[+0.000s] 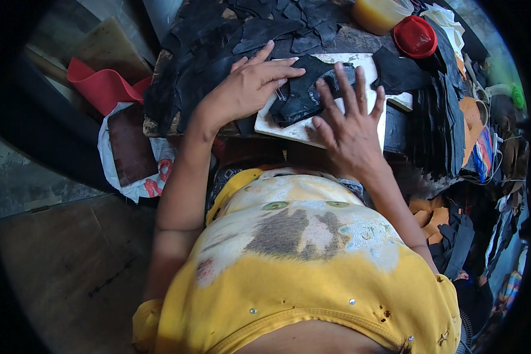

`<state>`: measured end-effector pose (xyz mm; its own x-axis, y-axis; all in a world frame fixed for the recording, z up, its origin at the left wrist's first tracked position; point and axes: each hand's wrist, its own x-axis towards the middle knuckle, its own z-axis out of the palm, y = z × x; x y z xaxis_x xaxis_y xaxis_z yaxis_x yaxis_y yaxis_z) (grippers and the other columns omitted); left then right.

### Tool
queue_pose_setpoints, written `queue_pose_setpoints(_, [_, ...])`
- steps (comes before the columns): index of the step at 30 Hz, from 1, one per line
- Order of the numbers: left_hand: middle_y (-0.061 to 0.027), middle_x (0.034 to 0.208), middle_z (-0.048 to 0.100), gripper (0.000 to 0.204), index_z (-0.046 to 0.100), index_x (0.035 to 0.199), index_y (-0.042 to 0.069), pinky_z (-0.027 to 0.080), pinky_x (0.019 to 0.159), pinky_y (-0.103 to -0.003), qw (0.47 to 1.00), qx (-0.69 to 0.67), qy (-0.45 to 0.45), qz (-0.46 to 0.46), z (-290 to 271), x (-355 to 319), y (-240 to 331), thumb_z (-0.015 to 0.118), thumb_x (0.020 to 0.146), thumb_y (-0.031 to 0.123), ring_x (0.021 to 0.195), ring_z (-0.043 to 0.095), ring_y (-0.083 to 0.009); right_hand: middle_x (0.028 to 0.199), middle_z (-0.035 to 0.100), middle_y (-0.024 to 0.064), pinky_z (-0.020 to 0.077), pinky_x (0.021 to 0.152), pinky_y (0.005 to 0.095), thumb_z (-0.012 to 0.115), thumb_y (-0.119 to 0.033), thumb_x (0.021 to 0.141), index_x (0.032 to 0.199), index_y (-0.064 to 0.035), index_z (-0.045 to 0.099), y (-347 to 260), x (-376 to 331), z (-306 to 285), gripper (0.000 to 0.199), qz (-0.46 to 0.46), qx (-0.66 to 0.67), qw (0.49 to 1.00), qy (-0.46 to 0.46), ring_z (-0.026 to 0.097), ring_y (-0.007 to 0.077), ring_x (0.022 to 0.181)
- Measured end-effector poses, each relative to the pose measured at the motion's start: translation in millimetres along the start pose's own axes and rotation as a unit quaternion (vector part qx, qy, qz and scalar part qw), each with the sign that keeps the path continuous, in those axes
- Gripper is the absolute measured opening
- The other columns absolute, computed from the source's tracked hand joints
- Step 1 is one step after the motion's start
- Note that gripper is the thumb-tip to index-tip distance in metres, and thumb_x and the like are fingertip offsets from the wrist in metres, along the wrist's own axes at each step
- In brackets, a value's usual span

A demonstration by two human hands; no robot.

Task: The person repeatedly rubs and presses a small black leather piece on a white rectangular board. They pick up the piece, turn it over, and continue rubbing it against the board surface throughout the clip.

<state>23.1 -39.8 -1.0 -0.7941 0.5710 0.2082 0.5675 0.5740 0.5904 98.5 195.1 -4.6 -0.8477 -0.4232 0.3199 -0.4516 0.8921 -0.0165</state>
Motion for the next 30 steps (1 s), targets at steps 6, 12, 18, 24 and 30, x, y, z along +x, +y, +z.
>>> queue_pose_setpoints(6, [-0.0076,0.137,0.059,0.038,0.067,0.126,0.018,0.017,0.121,-0.044,0.999,-0.046,-0.021,0.007,-4,9,-13,0.055,0.093,0.004,0.146,0.027,-0.0319,0.163,0.016,0.0142,-0.0070,0.112,0.0663,0.049,-0.042,0.096,0.141,-0.0043,0.049,-17,1,-3,0.059,-0.051,0.046,0.997,-0.025,0.002,0.0356,0.152])
queue_pose_setpoints(12, [-0.0057,0.140,0.057,0.035,0.066,0.127,0.020,0.017,0.120,-0.049,0.999,-0.028,-0.040,-0.011,-9,6,-5,0.057,0.095,0.013,0.148,0.022,-0.0329,0.163,0.017,0.0125,-0.0068,0.113,0.0655,0.055,-0.031,0.092,0.144,-0.0315,0.048,-20,4,-7,0.052,-0.085,0.080,0.992,-0.044,0.005,0.0389,0.151])
queue_pose_setpoints(18, [-0.0021,0.148,0.049,0.038,0.063,0.132,0.027,0.013,0.116,-0.062,0.997,-0.021,-0.051,-0.045,-10,1,5,0.061,0.094,0.032,0.149,0.017,-0.0344,0.156,0.033,0.0164,-0.0038,0.116,0.0598,0.056,-0.040,0.082,0.119,-0.0212,0.072,12,7,-20,0.045,-0.071,0.356,0.931,-0.015,0.008,0.0407,0.150])
queue_pose_setpoints(24, [-0.0057,0.148,0.049,0.042,0.063,0.132,0.022,0.015,0.116,-0.059,0.999,-0.013,-0.042,-0.030,-7,0,9,0.065,0.091,0.025,0.149,0.019,-0.0341,0.156,0.030,0.0204,-0.0016,0.112,0.0671,0.047,-0.048,0.096,0.131,-0.0187,0.063,36,21,2,0.048,0.084,-0.030,0.996,0.005,0.005,0.0390,0.150])
queue_pose_setpoints(30, [-0.0071,0.148,0.049,0.039,0.063,0.130,0.021,0.016,0.115,-0.062,0.998,-0.037,-0.021,-0.035,-2,-3,8,0.064,0.091,0.029,0.149,0.020,-0.0335,0.157,0.025,0.0202,-0.0019,0.111,0.0686,0.044,-0.045,0.098,0.135,-0.0002,0.054,0,4,-2,0.059,0.075,-0.064,0.995,-0.011,0.008,0.0378,0.150])
